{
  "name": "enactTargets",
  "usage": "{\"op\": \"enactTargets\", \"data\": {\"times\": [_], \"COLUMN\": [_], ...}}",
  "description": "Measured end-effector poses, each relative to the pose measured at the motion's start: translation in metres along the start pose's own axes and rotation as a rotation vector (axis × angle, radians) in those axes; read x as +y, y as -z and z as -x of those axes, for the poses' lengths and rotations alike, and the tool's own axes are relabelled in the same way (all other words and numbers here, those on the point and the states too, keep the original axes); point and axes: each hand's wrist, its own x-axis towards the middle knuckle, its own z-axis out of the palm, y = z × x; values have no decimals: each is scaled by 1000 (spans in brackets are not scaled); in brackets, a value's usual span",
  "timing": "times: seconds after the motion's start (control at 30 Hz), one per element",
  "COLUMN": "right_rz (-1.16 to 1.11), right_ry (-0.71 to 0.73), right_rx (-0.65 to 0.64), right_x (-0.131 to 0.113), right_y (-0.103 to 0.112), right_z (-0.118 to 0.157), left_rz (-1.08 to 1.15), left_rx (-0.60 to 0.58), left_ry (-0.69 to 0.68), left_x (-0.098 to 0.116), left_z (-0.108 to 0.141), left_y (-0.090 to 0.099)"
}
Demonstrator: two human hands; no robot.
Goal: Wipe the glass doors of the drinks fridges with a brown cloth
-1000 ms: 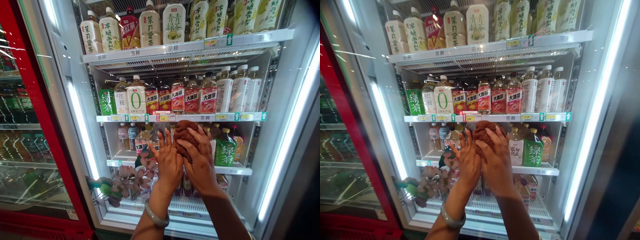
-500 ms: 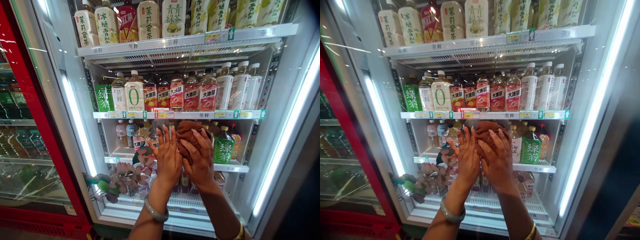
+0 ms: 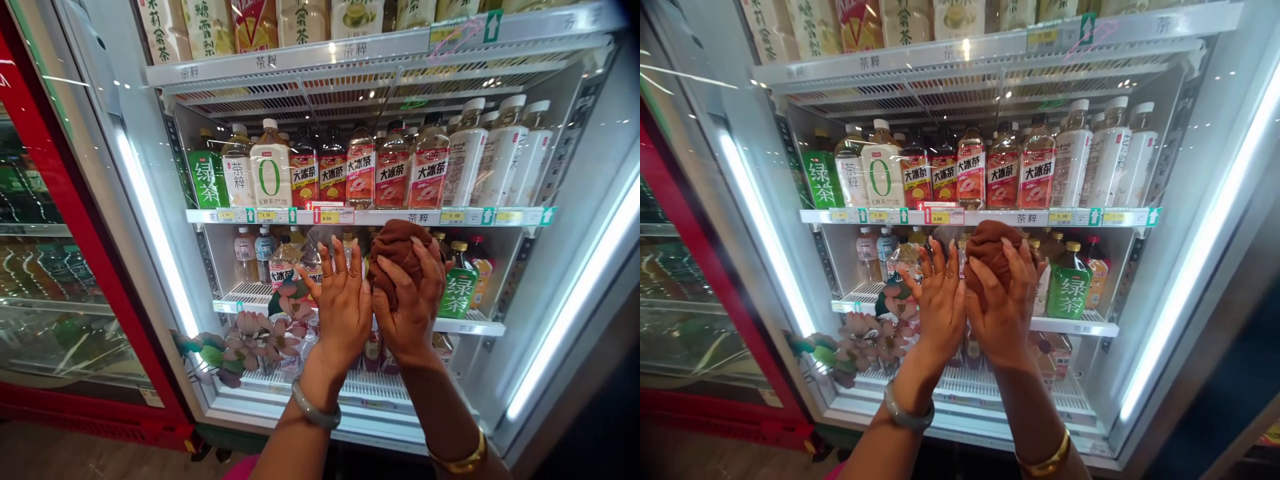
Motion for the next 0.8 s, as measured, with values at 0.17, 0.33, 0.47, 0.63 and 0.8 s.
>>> {"op": "enactTargets", "data": {"times": [0.17,0.33,0.47,0.63,0.8], "right_rz": [45,63,56,64,127], "right_ry": [83,-102,32,207,62], "right_rx": [53,121,57,12,24], "right_x": [28,32,12,29,40], "right_y": [15,17,-1,11,29], "right_z": [5,-10,1,11,-12], "left_rz": [2,-60,-82,-62,-6], "left_rx": [38,95,116,80,-76], "left_ry": [-24,-99,-172,-125,5], "left_x": [1,-3,-8,-6,1], "left_z": [-2,-3,-1,0,-5], "left_y": [-4,-12,-16,-18,-11]}}
